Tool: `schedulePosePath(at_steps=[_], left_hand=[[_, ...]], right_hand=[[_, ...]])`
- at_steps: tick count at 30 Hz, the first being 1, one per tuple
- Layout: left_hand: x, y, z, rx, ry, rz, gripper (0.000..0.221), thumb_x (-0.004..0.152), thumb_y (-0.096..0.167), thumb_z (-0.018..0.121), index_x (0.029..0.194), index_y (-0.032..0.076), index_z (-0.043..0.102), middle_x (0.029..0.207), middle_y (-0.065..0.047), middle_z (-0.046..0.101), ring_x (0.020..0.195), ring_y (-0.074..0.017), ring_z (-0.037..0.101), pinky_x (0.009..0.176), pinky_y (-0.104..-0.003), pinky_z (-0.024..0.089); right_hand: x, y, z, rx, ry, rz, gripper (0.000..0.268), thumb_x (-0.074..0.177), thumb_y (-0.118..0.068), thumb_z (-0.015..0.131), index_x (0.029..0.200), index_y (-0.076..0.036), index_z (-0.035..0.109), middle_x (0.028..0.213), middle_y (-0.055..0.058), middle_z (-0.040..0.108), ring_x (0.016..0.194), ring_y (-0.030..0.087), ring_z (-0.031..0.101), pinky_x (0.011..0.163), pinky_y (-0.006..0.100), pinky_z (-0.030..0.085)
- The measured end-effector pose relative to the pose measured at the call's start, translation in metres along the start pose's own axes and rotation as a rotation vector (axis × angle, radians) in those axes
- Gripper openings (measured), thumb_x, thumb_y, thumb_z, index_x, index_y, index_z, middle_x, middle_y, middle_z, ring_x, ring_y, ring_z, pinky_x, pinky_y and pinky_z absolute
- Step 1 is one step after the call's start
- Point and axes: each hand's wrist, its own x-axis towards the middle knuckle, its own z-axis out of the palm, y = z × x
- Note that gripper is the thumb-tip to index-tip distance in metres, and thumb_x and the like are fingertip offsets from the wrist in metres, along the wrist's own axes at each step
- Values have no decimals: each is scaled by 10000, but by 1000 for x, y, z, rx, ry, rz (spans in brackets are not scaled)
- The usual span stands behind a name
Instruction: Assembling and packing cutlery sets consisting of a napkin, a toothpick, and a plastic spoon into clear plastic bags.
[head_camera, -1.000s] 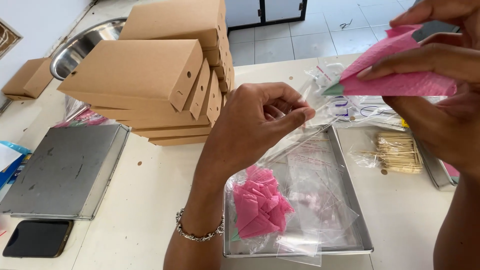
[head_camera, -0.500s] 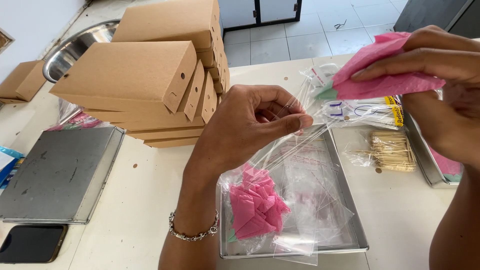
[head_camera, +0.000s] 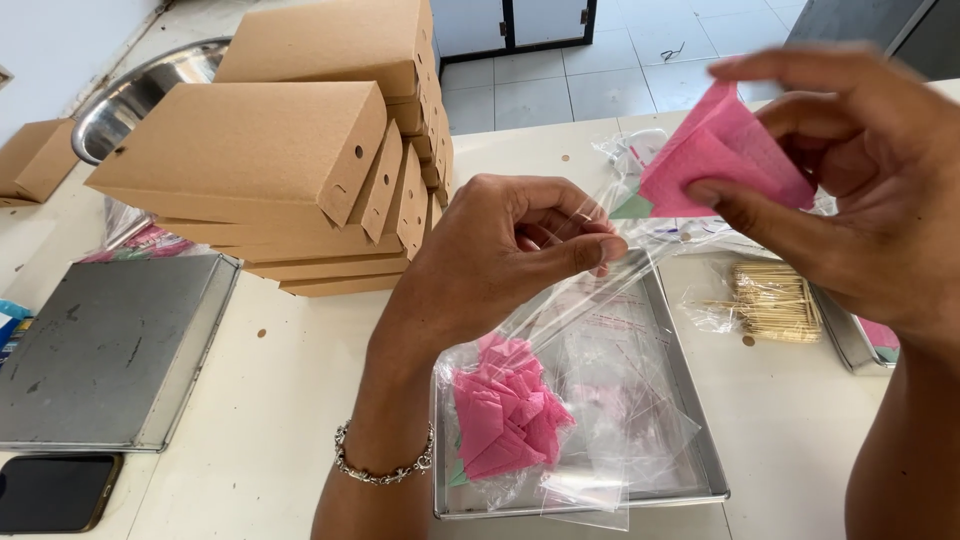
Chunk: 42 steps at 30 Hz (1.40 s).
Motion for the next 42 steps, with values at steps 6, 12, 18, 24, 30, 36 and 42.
schedulePosePath(at_steps=[6,12,18,24,30,36,42], left_hand=[[0,-1,2,22,14,-67,287,675,360,594,702,76,627,504,69,405,461,-21,279,423,-169,239],[1,0,3,83,16,-81,270,690,359,589,689,92,621,510,68,391,469,-33,276,435,-186,232],[2,2,5,68,0,-87,234,715,320,591,653,98,629,495,69,466,444,-20,270,420,-180,226],[4,-2,7,29,-26,-89,250,706,332,584,678,86,622,517,65,407,456,-32,261,415,-175,214],[4,-3,6,41,-18,-66,376,659,445,518,700,83,609,527,51,438,451,-35,298,408,-177,248],[3,-3,4,60,11,-77,348,688,432,530,600,96,540,511,63,376,479,-39,273,434,-188,233],[4,-6,6,61,-4,-58,389,666,485,497,568,109,484,510,61,315,467,-40,247,424,-197,207]], right_hand=[[0,4,0,-9,30,98,475,688,38,678,1096,87,438,810,172,585,617,129,500,472,177,367],[-2,4,-6,-119,-80,203,193,661,-110,688,795,11,622,629,23,492,498,93,275,406,201,242],[0,1,-6,-67,-71,240,134,778,-54,587,865,44,616,651,61,537,565,102,416,500,187,368],[2,1,-2,-57,-79,195,186,722,13,621,904,49,615,724,98,617,552,114,497,472,179,423],[3,3,4,-116,-87,350,209,719,-86,651,927,-62,636,678,33,629,527,70,402,461,187,322],[5,3,2,-5,-56,337,143,713,-20,645,848,10,612,725,82,635,653,96,575,618,166,466],[9,0,8,24,-120,412,132,682,-44,654,812,-22,651,707,60,665,638,92,616,620,172,500]])
